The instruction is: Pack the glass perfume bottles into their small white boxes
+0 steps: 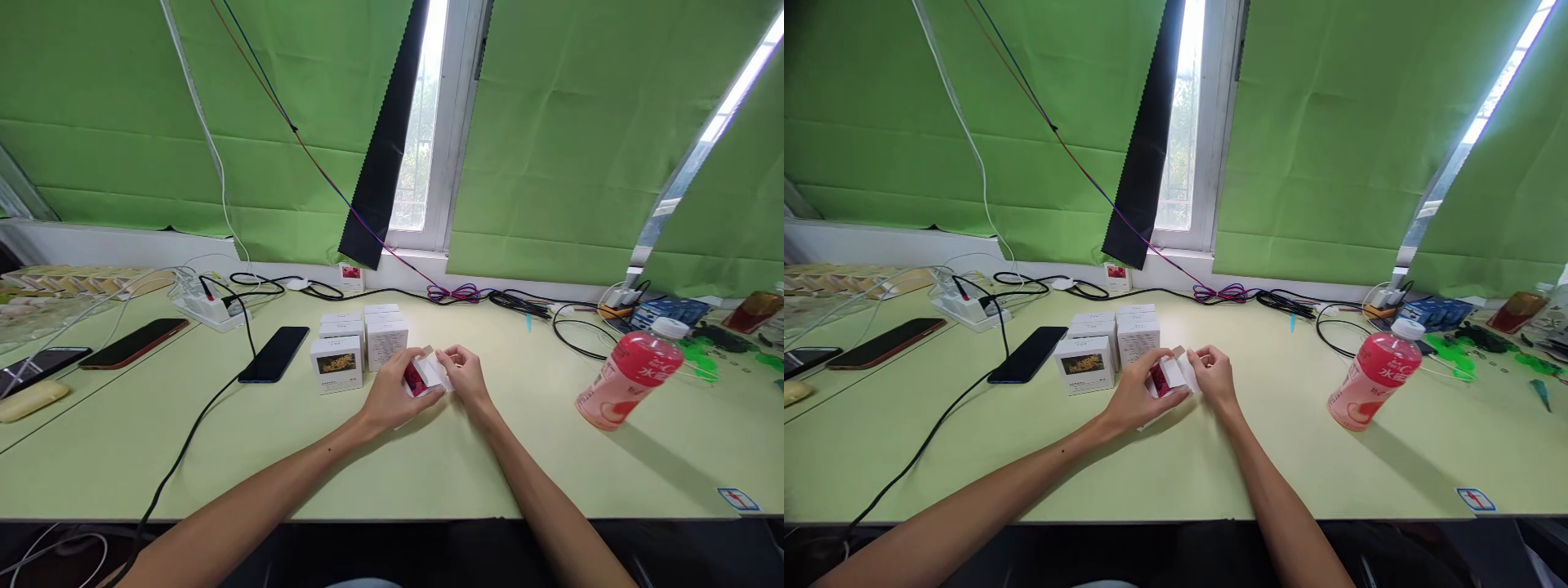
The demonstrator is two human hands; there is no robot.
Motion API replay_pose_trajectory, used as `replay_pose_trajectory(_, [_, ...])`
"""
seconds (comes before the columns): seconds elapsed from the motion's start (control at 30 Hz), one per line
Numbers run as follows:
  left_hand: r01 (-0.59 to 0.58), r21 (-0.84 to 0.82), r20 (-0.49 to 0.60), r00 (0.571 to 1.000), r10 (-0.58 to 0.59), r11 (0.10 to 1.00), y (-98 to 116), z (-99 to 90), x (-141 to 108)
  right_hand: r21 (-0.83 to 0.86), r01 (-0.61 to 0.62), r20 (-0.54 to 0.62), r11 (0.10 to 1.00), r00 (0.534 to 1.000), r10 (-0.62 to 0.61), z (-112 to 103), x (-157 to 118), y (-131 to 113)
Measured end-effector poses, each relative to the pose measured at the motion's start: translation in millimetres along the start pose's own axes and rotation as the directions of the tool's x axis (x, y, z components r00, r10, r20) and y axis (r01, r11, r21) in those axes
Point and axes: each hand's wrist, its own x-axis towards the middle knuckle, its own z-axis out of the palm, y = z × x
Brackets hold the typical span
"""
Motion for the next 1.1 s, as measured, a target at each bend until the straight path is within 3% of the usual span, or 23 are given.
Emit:
replay_pose_trajectory(0.17, [0.000,-0.099,-0.053,0.999,-0.005,0.995,0,2.2,-3,0.122,-0.096,0.031,0.988,0.995,0.093,0,0,-4])
replay_pose_trajectory(0.27, [-0.017,-0.136,-0.068,0.998,0.008,0.991,1,2.3,-4,0.248,-0.250,0.158,0.936,0.964,0.215,-2,-3,-10])
replay_pose_trajectory(0.37, [-0.037,-0.160,-0.070,0.997,0.027,0.986,2,1.6,-3,0.337,-0.316,0.252,0.887,0.938,0.239,-4,-6,-16])
replay_pose_trajectory(0.67, [-0.106,-0.245,-0.031,0.994,0.102,0.964,-4,4.5,-5,0.541,-0.325,0.328,0.776,0.931,0.161,-8,-4,-20])
replay_pose_trajectory(1.1, [0.081,-0.369,0.098,0.994,-0.048,0.926,-10,5.4,-2,0.693,-0.288,0.276,0.661,0.953,0.125,-13,-7,-29])
